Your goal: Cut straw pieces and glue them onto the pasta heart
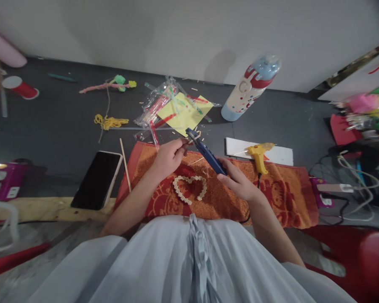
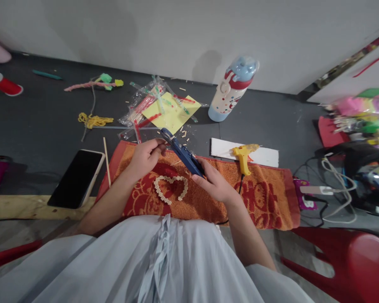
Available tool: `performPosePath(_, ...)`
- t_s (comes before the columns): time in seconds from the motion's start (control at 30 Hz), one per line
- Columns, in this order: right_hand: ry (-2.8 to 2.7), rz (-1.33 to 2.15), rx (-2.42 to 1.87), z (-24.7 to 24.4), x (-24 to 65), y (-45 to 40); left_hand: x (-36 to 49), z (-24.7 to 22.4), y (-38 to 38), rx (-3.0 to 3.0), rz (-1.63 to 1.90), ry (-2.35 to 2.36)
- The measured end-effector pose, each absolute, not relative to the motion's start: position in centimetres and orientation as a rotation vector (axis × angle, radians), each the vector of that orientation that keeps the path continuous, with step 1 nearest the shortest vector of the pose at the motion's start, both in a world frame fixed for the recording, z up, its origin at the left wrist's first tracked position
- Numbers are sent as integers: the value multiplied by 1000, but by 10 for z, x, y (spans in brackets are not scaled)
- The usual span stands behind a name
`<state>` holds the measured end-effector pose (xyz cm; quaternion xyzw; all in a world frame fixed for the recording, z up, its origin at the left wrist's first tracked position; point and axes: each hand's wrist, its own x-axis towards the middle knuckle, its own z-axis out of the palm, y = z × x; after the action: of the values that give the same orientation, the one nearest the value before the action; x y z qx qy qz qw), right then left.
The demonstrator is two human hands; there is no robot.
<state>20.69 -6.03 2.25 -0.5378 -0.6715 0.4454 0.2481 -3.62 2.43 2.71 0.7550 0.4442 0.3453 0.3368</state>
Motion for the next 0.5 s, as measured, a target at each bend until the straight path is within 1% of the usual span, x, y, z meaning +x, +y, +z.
performPosePath(0.17, -1851, 1195, -1484, 22, 208, -61, -37, 26, 25, 1992, 893, 1162)
performPosePath(0.5, -1936, 1051, -1531, 28, 200, -57, -39, 26, 26, 2016, 857, 1207)
